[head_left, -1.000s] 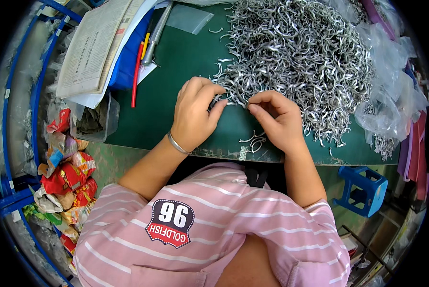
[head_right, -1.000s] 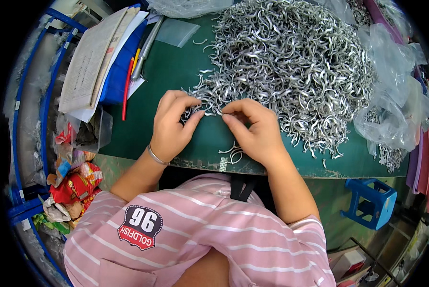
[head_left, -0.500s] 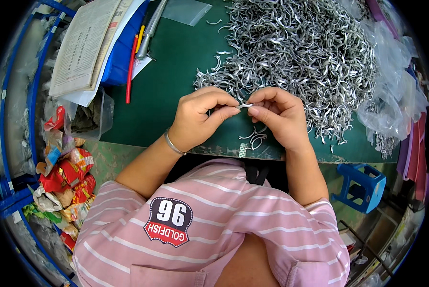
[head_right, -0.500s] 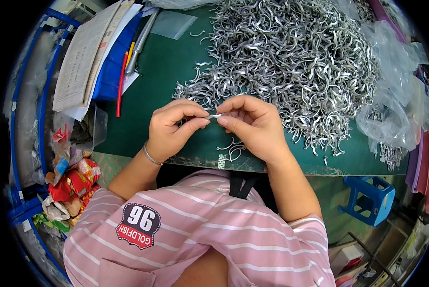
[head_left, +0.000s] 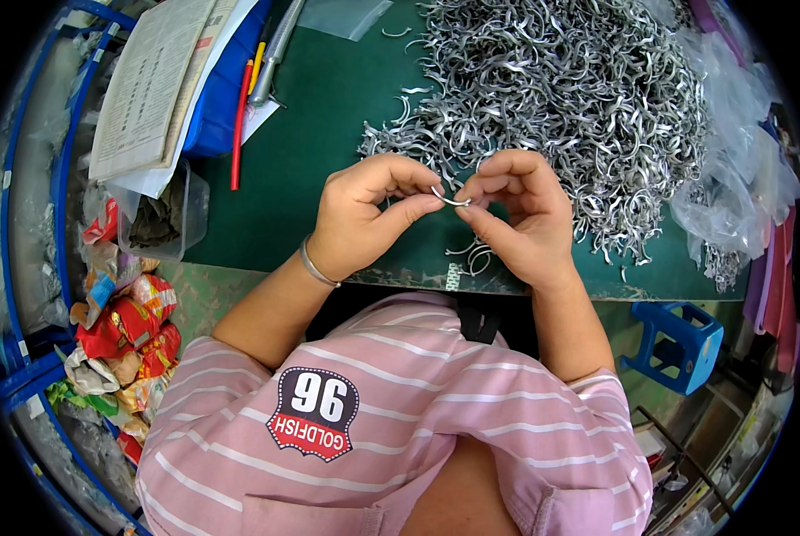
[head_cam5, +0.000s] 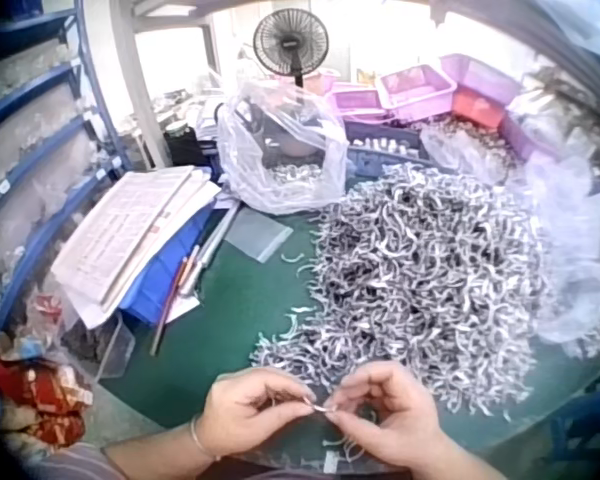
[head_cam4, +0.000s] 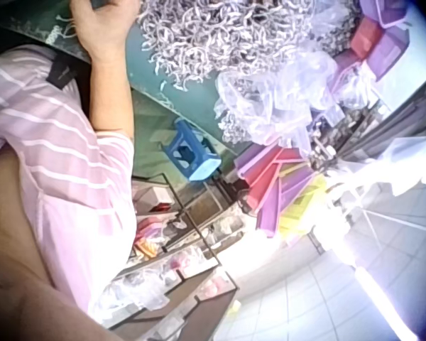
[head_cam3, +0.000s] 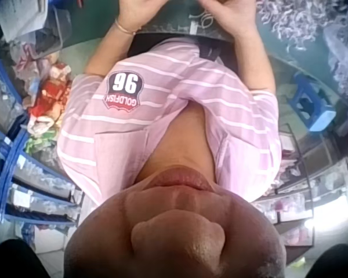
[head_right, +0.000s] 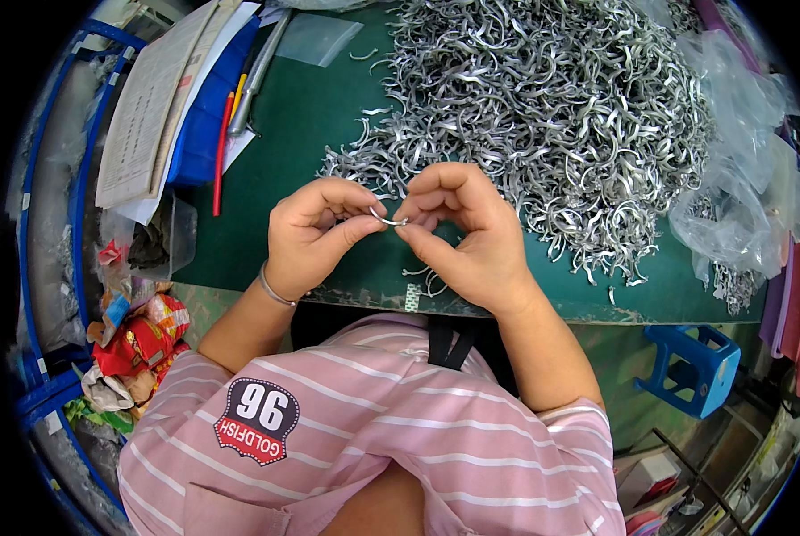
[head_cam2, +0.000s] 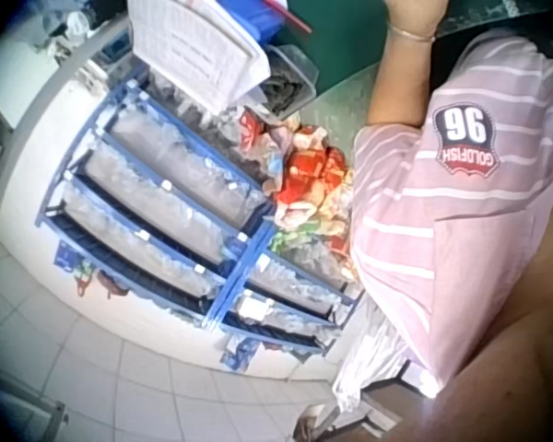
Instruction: The person joins small metal semicircular pieces together by hand, linking them into an assembly on a green work table.
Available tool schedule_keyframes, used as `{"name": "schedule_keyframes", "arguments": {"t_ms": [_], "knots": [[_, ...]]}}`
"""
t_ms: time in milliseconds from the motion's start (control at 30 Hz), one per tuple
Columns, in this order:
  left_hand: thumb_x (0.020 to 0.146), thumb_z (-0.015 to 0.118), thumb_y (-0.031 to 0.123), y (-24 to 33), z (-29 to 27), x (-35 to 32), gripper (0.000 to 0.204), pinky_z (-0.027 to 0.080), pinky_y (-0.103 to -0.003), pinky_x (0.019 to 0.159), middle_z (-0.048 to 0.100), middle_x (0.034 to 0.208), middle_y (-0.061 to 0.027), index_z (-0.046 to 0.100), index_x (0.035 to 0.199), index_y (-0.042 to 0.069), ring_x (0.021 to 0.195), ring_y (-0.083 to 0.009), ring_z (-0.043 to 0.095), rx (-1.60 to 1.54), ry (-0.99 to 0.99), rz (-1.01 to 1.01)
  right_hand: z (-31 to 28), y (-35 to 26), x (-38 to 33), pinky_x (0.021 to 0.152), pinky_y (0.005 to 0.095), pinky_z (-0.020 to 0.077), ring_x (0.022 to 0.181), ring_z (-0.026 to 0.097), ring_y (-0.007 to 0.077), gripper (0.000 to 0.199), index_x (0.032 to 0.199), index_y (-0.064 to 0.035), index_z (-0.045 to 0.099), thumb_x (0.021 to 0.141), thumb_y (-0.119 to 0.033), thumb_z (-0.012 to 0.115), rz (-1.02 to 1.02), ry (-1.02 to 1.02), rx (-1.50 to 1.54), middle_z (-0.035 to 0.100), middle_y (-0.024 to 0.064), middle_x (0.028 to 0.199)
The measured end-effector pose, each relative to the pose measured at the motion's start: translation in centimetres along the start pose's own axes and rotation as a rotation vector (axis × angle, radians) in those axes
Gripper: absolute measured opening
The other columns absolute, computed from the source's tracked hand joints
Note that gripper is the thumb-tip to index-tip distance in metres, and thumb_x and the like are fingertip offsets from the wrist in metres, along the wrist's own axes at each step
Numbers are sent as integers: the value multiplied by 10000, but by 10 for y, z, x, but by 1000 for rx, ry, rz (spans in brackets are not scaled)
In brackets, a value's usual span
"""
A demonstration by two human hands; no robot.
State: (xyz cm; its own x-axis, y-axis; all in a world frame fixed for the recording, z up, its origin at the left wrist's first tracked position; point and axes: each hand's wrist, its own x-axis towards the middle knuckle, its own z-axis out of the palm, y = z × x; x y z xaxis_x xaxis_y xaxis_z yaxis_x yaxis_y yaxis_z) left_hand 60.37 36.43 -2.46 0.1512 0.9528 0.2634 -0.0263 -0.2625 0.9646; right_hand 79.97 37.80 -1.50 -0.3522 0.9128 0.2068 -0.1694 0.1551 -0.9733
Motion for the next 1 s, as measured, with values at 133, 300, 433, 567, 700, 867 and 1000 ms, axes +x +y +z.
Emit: {"name": "schedule_keyframes", "arguments": {"t_ms": [133, 300, 433, 567, 700, 867, 1000], "knots": [[809, 705, -64, 4, 5, 0, 284, 539, -244, 742, 677, 930, -83, 610, 1075, -35, 840, -114, 655, -195, 49, -48, -1, 3, -1, 708, 237, 514, 822, 643, 117, 389, 1124, -10, 524, 784, 87, 685, -85, -7, -157, 655, 68, 929], [813, 701, -65, 2, -1, -1, 268, 536, -249, 757, 672, 930, -79, 600, 1058, -25, 861, -119, 650, -89, -26, -8, -1, 10, 0, 678, 242, 526, 791, 643, 119, 382, 1116, -12, 543, 777, 89, 687, -197, -9, -234, 652, 75, 904], [808, 712, -53, 1, 1, -2, 225, 536, -248, 753, 677, 928, -82, 606, 1004, -21, 849, -113, 648, -95, 0, 34, 3, 8, 1, 663, 249, 526, 782, 642, 130, 338, 1078, -14, 573, 776, 87, 687, -188, 14, -205, 645, 80, 892], [786, 704, -87, 2, 1, 0, 229, 532, -264, 759, 672, 936, -100, 608, 982, -17, 855, -135, 647, 112, -66, 95, -6, -1, 6, 641, 279, 515, 766, 640, 192, 217, 957, -16, 635, 765, 62, 701, -313, -108, -444, 636, 95, 902], [771, 700, -95, -1, -2, 2, 205, 525, -261, 734, 672, 933, -96, 640, 939, 5, 858, -136, 649, 377, -57, 246, -8, -5, 1, 661, 332, 508, 784, 626, 262, 226, 906, -37, 661, 713, 65, 716, -509, -29, -671, 624, 114, 890], [790, 679, -95, -1, -5, -3, 156, 497, -228, 705, 626, 951, -85, 637, 917, -14, 791, -124, 603, 244, 119, 85, -104, -47, -12, 640, 344, 488, 701, 593, 257, 193, 867, -37, 650, 713, 75, 680, -757, 664, -1283, 644, 88, 814], [799, 667, -91, 0, -2, 0, 107, 484, -220, 676, 625, 901, -73, 635, 869, -18, 767, -114, 590, 229, 132, 81, -219, -62, -46, 700, 349, 482, 758, 612, 243, 58, 841, -27, 675, 786, -35, 689, -335, 1060, -1609, 664, 92, 839]]}}
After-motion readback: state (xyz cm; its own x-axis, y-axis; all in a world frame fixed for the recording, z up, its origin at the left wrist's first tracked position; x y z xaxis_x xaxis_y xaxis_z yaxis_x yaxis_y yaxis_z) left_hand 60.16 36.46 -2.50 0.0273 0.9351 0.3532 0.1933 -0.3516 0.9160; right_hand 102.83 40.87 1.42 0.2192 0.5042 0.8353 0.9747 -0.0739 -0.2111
